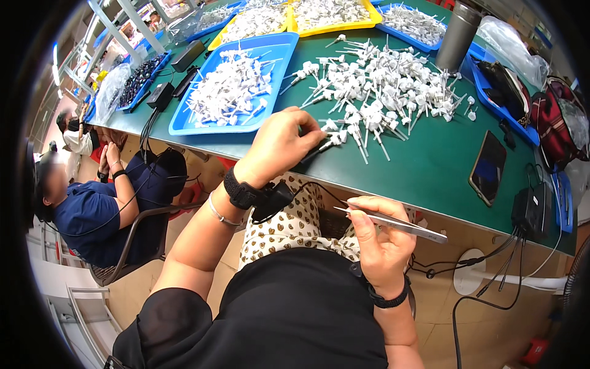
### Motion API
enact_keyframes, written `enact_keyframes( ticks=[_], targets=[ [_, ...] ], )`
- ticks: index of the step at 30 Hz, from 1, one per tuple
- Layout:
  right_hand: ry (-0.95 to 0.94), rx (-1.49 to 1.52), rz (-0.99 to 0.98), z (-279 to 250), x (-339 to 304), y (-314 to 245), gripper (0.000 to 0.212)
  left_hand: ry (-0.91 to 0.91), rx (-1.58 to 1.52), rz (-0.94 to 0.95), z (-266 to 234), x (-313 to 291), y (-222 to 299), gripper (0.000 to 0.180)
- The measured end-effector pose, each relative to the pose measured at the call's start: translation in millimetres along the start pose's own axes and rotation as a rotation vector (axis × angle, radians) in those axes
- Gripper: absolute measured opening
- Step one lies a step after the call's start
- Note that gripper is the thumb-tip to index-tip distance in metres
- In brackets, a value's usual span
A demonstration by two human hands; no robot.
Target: The person sits at a green workbench and repeatedly picks up small white plastic components from a pile. Using a metal tool, they manipulate each component individually before placing it into a blue tray. The process is repetitive and focused on the assembly of small parts.
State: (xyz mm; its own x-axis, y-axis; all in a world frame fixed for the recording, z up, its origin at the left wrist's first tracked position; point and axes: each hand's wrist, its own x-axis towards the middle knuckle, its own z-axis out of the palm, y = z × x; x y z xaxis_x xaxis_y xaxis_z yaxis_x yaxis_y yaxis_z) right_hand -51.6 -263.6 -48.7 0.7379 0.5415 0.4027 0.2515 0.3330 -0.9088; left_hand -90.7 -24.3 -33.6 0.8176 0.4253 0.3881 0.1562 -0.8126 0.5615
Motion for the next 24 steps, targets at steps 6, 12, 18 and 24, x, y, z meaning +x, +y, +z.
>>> enact_keyframes(
  ticks=[6,12,18,24],
  targets=[
    [-0.009,0.04,0.002,4.9,-1.6,-1.8,0.015,0.15,-0.502,-0.15,-16.6,-17.0,4.5,0.013],
    [-0.048,0.187,0.035,7.7,-6.5,3.5,0.018,-0.044,-0.875,-0.138,-6.7,-103.0,33.2,0.013],
    [-0.122,0.209,0.094,16.9,-14.1,4.7,0.019,0.001,-0.906,-0.18,15.2,-134.0,29.7,0.015],
    [-0.132,0.111,0.128,23.9,-19.6,7.1,0.017,0.0,-0.81,-0.153,21.1,-139.2,20.1,0.015]
  ],
)
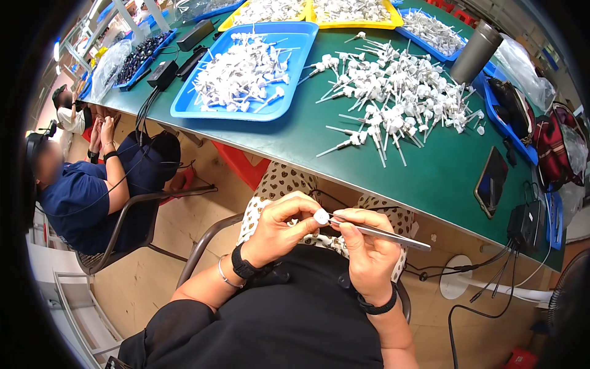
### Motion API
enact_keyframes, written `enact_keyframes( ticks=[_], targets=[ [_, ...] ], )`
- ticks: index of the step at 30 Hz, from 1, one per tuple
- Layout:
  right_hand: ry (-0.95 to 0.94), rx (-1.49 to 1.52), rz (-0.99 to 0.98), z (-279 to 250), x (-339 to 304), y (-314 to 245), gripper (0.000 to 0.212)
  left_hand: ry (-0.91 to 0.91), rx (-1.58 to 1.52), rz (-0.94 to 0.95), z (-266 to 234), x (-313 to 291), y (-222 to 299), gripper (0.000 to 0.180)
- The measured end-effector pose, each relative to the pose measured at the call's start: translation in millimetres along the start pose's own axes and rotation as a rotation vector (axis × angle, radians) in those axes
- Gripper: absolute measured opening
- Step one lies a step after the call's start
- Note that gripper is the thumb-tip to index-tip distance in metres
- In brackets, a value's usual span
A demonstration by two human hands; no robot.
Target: The person sits at a green workbench and repeatedly picks up small white plastic components from a pile. Using a metal tool, they manipulate each component individually before placing it into a blue tray. The process is repetitive and focused on the assembly of small parts.
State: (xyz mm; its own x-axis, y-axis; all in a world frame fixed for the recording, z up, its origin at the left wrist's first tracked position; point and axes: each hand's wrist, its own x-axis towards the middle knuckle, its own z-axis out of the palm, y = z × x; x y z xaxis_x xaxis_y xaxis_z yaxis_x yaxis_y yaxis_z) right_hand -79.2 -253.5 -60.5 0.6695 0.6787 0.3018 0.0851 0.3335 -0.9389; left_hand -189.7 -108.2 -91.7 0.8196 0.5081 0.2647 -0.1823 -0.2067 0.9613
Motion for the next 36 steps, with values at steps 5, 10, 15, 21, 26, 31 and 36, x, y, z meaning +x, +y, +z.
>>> enact_keyframes(
  ticks=[5,10,15,21,26,31,36],
  targets=[
    [0.003,-0.099,-0.021,2.4,-1.4,5.0,0.013,0.019,-0.004,0.039,3.1,-2.3,-6.7,0.016],
    [0.019,-0.153,-0.024,3.6,-1.0,7.2,0.013,0.014,-0.023,0.012,3.9,-2.5,-6.1,0.018],
    [0.042,-0.195,-0.028,2.8,-1.4,10.2,0.011,0.006,0.024,0.034,4.9,-2.2,-9.2,0.018],
    [0.041,-0.239,-0.059,3.5,0.3,11.0,0.01,-0.008,0.065,0.081,4.5,-2.3,-10.6,0.015],
    [0.036,-0.262,-0.065,3.3,0.6,11.0,0.009,-0.011,0.039,0.039,4.9,-3.2,-7.1,0.014],
    [0.047,-0.216,-0.039,4.7,0.9,9.6,0.008,-0.007,0.023,0.017,5.3,-4.6,-8.8,0.014],
    [0.04,-0.251,-0.024,4.6,-0.3,9.7,0.007,-0.009,0.08,0.062,4.3,-4.8,-11.5,0.015]
  ],
)
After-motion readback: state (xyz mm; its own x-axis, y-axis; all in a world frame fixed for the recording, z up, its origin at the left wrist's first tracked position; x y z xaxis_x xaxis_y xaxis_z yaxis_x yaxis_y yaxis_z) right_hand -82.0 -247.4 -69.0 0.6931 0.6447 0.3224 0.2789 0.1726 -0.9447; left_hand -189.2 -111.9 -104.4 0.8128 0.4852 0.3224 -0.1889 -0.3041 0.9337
